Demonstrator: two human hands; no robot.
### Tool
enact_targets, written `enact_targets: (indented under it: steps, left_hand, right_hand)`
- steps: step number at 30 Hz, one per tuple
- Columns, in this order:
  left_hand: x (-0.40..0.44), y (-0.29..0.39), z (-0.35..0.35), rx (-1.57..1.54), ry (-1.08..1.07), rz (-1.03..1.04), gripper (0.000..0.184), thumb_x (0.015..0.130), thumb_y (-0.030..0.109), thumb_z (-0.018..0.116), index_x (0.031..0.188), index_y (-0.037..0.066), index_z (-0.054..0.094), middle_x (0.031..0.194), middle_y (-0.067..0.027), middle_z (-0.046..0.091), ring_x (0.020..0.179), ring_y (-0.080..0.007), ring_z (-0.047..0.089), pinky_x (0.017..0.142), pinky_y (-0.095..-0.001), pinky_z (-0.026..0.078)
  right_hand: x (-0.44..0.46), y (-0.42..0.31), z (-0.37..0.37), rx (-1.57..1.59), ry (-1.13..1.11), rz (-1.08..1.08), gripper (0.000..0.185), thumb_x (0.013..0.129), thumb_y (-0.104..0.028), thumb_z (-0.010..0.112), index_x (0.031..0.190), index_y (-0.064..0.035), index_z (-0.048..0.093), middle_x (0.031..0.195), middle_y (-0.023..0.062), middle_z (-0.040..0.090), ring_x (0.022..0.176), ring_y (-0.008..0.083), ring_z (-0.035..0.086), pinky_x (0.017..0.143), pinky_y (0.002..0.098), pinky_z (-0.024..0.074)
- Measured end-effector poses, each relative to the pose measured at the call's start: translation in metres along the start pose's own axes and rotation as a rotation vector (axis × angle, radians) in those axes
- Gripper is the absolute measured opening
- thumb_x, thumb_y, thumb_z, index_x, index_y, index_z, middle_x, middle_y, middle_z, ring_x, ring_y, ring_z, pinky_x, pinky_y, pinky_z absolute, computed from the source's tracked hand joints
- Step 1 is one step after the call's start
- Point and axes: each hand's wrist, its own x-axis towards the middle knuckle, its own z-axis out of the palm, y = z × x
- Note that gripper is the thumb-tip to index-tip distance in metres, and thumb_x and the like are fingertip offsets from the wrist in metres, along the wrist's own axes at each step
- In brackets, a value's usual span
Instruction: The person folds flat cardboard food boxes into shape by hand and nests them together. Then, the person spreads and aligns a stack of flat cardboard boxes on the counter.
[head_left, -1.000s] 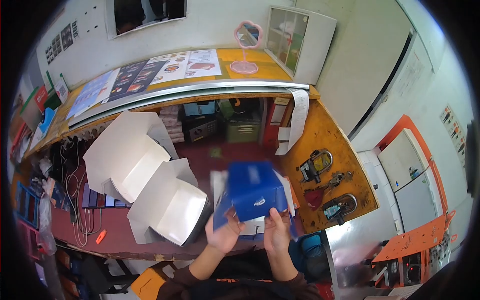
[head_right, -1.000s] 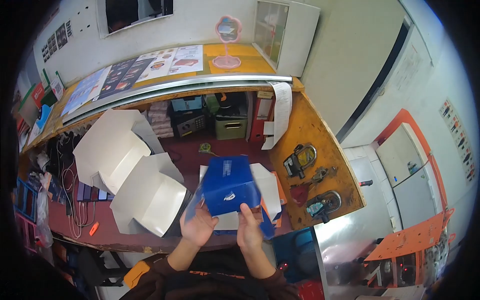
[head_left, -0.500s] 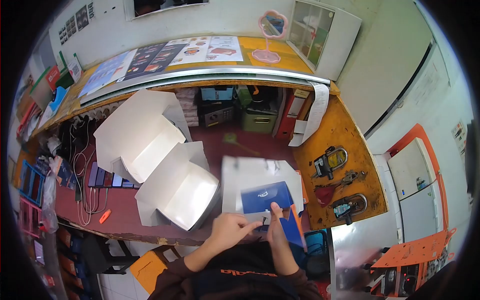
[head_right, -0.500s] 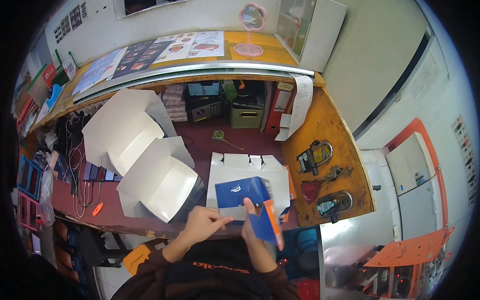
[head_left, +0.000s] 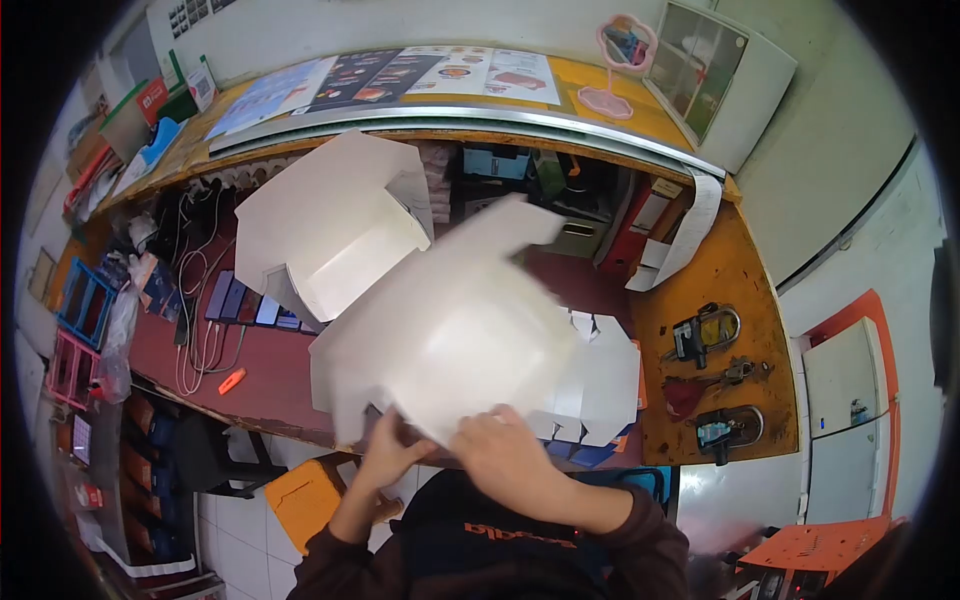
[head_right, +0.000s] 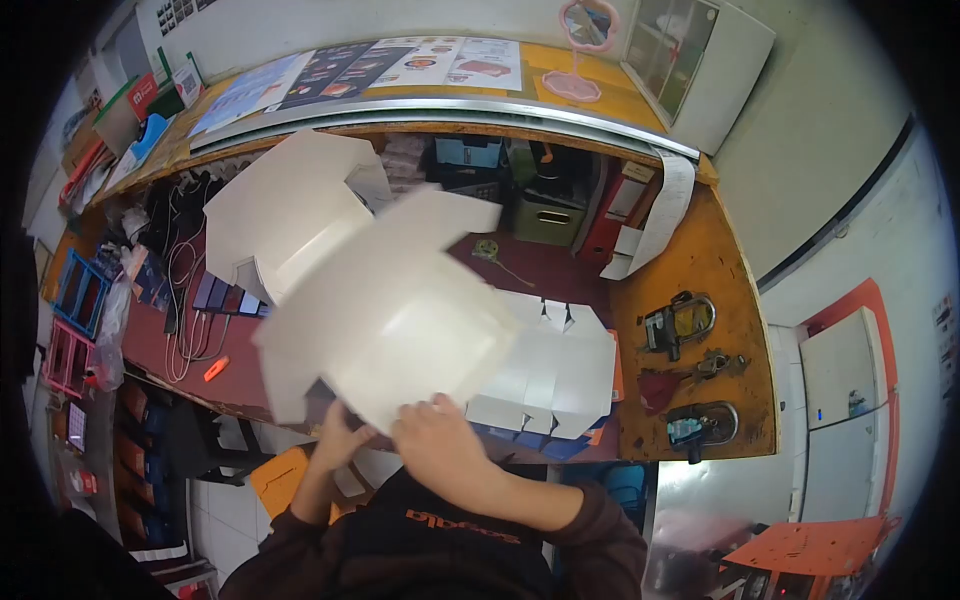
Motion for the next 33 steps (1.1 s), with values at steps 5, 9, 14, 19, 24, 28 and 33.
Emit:
enact_targets:
  steps: [5, 9, 14, 19, 24, 28, 33]
  left_hand:
    - [-0.012, -0.018, -0.036, 0.869, 0.187, 0.213, 0.028, 0.058, 0.011, 0.067, 0.086, 0.007, 0.063, 0.085, -0.0122, 0.062, 0.074, -0.0317, 0.060, 0.062, -0.0371, 0.048]
    - [-0.020, -0.040, -0.048, 1.071, 0.114, 0.295, 0.018, 0.057, 0.005, 0.063, 0.075, 0.007, 0.062, 0.078, -0.0076, 0.061, 0.059, -0.0229, 0.059, 0.048, -0.0321, 0.046]
    - [-0.008, -0.029, -0.034, 0.937, 0.183, 0.607, 0.013, 0.057, 0.001, 0.062, 0.069, 0.006, 0.060, 0.070, -0.0032, 0.059, 0.056, -0.0180, 0.057, 0.048, -0.0279, 0.045]
    - [-0.005, -0.032, -0.041, 1.004, 0.065, 0.634, 0.015, 0.057, 0.004, 0.060, 0.071, 0.009, 0.061, 0.073, 0.0009, 0.059, 0.054, -0.0143, 0.054, 0.044, -0.0257, 0.043]
    - [-0.005, -0.035, -0.033, 1.012, 0.104, 0.603, 0.013, 0.056, 0.002, 0.059, 0.068, 0.009, 0.059, 0.068, -0.0002, 0.056, 0.054, -0.0163, 0.053, 0.044, -0.0284, 0.043]
    - [-0.010, -0.053, -0.035, 0.911, 0.144, 0.590, 0.020, 0.056, 0.002, 0.060, 0.075, 0.007, 0.058, 0.073, -0.0034, 0.056, 0.055, -0.0206, 0.053, 0.046, -0.0318, 0.043]
    - [-0.001, -0.061, -0.045, 1.123, 0.277, 0.408, 0.029, 0.063, 0.006, 0.058, 0.092, 0.006, 0.056, 0.088, -0.0077, 0.055, 0.052, -0.0232, 0.052, 0.045, -0.0319, 0.041]
  right_hand:
    - [0.045, -0.025, 0.018, 0.169, -0.099, -0.333, 0.010, 0.071, -0.014, 0.055, 0.073, -0.0049, 0.057, 0.073, 0.0077, 0.054, 0.072, 0.0220, 0.055, 0.065, 0.0300, 0.0411]
    - [0.069, -0.016, 0.048, 0.361, -0.173, -0.181, 0.020, 0.079, -0.021, 0.054, 0.073, -0.0023, 0.058, 0.076, 0.0113, 0.057, 0.074, 0.0282, 0.058, 0.065, 0.0390, 0.0456]
    - [0.068, -0.002, 0.067, 0.275, -0.077, -0.115, 0.009, 0.067, -0.012, 0.059, 0.067, -0.0036, 0.059, 0.071, 0.0114, 0.057, 0.069, 0.0250, 0.059, 0.059, 0.0341, 0.0461]
    - [0.063, -0.012, 0.085, 0.036, 0.073, -0.105, 0.006, 0.063, -0.011, 0.060, 0.065, -0.0052, 0.059, 0.067, 0.0084, 0.055, 0.064, 0.0211, 0.057, 0.054, 0.0307, 0.0427]
    - [0.078, -0.010, 0.079, 0.076, -0.241, -0.108, 0.006, 0.065, -0.010, 0.058, 0.068, -0.0049, 0.059, 0.071, 0.0092, 0.057, 0.068, 0.0216, 0.060, 0.054, 0.0318, 0.0467]
    - [0.101, -0.021, 0.080, 0.208, -0.105, -0.046, 0.011, 0.069, -0.011, 0.054, 0.075, -0.0021, 0.058, 0.066, 0.0128, 0.057, 0.068, 0.0231, 0.061, 0.056, 0.0330, 0.0487]
    - [0.106, -0.037, 0.077, 0.040, -0.231, 0.025, 0.016, 0.066, -0.010, 0.058, 0.080, -0.0017, 0.059, 0.069, 0.0104, 0.058, 0.064, 0.0228, 0.062, 0.055, 0.0313, 0.0493]
